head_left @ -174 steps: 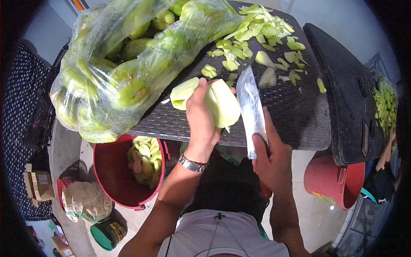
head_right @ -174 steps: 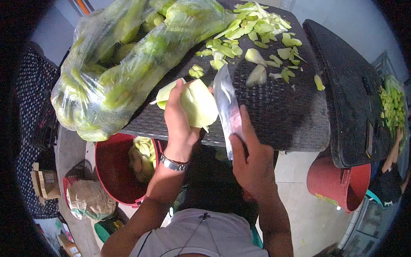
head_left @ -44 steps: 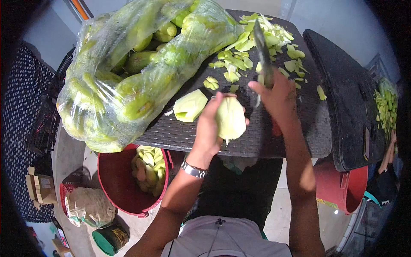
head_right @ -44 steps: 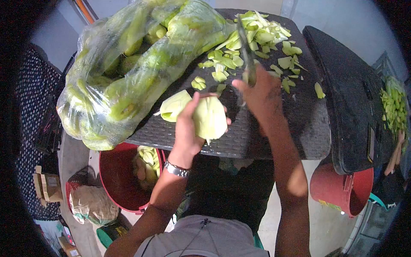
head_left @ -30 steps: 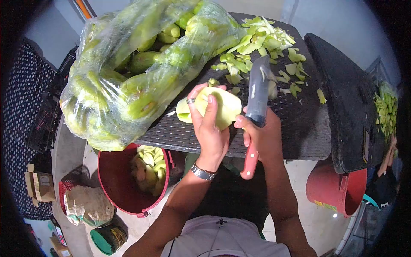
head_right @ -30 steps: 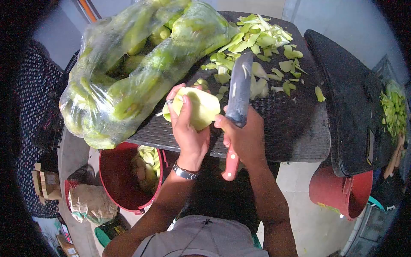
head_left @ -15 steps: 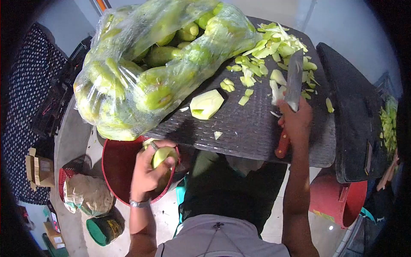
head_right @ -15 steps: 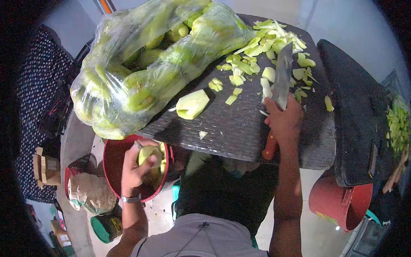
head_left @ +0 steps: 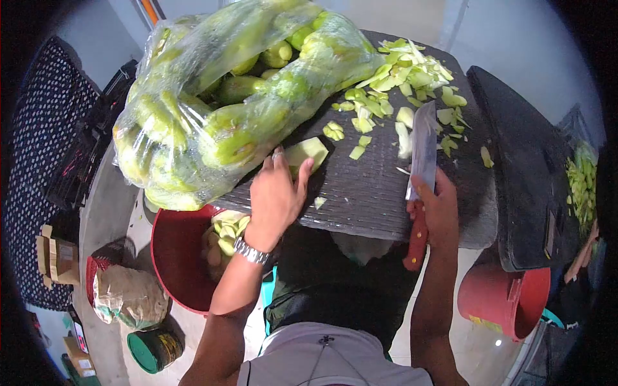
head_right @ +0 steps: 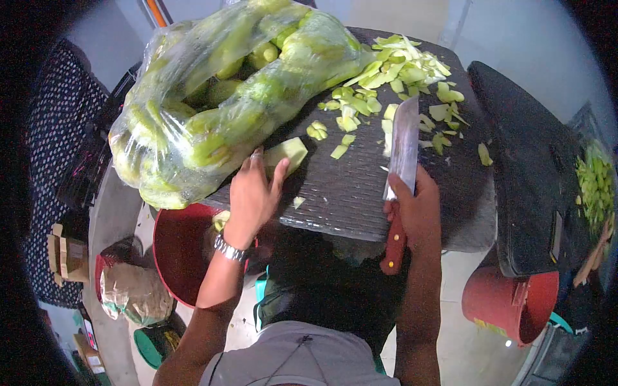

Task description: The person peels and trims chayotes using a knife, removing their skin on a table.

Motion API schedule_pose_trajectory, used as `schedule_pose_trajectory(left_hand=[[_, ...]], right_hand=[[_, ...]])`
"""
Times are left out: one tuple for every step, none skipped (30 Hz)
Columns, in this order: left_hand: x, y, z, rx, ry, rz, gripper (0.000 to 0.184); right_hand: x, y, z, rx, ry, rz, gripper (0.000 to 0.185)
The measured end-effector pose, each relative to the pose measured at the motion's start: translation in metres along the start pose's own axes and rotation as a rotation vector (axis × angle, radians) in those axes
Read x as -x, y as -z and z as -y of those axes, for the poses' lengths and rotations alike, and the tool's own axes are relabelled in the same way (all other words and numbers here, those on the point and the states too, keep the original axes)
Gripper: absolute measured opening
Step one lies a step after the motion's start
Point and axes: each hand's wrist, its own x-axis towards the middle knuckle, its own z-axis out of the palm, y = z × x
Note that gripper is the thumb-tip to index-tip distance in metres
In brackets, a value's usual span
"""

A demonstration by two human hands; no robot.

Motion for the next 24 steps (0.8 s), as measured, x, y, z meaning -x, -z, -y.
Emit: schedule_pose_trajectory(left_hand=[[-0.008,-0.005,-0.003,-0.006,0.007,0.005,0.059],[-0.013,-0.009,-0.006,-0.013,0.013,0.015,0.059],[-0.016,-0.013,-0.009,-0.024,0.02,0.029,0.058],[-0.017,-0.015,-0.01,-0.005,-0.038,0.023,0.054],[-0.019,-0.017,-0.011,0.014,-0.096,0.013,0.051],[-0.022,-0.017,-0.014,0.032,-0.151,0.001,0.049],[-0.028,-0.015,-0.017,0.033,-0.101,0.097,0.048],[-0.033,-0.011,-0.019,0.079,-0.129,0.16,0.047],[-0.038,-0.006,-0.021,0.124,-0.155,0.223,0.045],[-0.044,0.0,-0.024,0.17,-0.178,0.284,0.044],[-0.051,0.005,-0.033,0.086,-0.159,0.38,0.048],[-0.051,0.002,-0.03,0.234,-0.151,0.348,0.048],[-0.053,-0.007,-0.025,0.384,-0.145,0.314,0.049],[-0.054,-0.015,-0.021,0.533,-0.141,0.284,0.05],[-0.057,-0.019,-0.022,0.975,0.141,0.449,0.047],[-0.057,-0.02,-0.022,1.367,0.301,0.462,0.036],[-0.053,-0.023,-0.021,1.691,0.366,0.492,0.036],[-0.048,-0.025,-0.021,2.017,0.436,0.508,0.036],[-0.043,-0.027,-0.024,2.144,0.431,0.524,0.037],[-0.039,-0.028,-0.026,2.222,0.414,0.564,0.035],[-0.036,-0.024,-0.031,2.3,0.395,0.607,0.034],[-0.034,-0.022,-0.036,2.377,0.373,0.652,0.032],[-0.03,-0.024,-0.042,2.343,0.409,0.583,0.033],[-0.026,-0.024,-0.048,2.276,0.516,0.485,0.033]], right_hand=[[0.005,0.008,-0.004,0.011,-0.022,0.012,0.025],[0.011,0.012,-0.007,0.022,-0.017,0.0,0.025],[0.018,0.015,-0.009,0.032,-0.018,-0.012,0.025],[0.024,0.018,-0.011,0.041,-0.017,-0.02,0.025],[0.027,0.02,-0.013,0.021,-0.023,-0.019,0.026],[0.028,0.021,-0.017,0.002,-0.029,-0.014,0.026],[0.029,0.021,-0.019,-0.017,-0.033,-0.006,0.026],[0.03,0.02,-0.019,-0.037,-0.035,0.003,0.025],[0.031,0.017,-0.019,-0.056,-0.037,0.013,0.025],[0.032,0.014,-0.019,-0.074,-0.038,0.026,0.025],[0.033,0.011,-0.021,-0.093,-0.024,0.063,0.025],[0.033,0.008,-0.023,-0.112,-0.007,0.1,0.026],[0.032,0.006,-0.025,-0.13,0.011,0.135,0.026],[0.033,0.003,-0.025,-0.117,0.039,0.133,0.028],[0.034,0.0,-0.026,-0.105,0.063,0.127,0.03],[0.035,-0.001,-0.028,-0.094,0.085,0.119,0.032],[0.033,-0.001,-0.034,-0.129,0.069,0.128,0.039],[0.035,-0.003,-0.032,-0.042,0.118,0.131,0.039],[0.038,-0.007,-0.026,0.046,0.17,0.137,0.039],[0.038,-0.009,-0.023,0.133,0.223,0.142,0.039],[0.037,-0.007,-0.022,0.314,0.364,0.168,0.044],[0.035,-0.009,-0.023,0.421,0.496,0.136,0.047],[0.033,-0.012,-0.025,0.527,0.627,0.104,0.05],[0.032,-0.015,-0.025,0.633,0.76,0.072,0.053]])
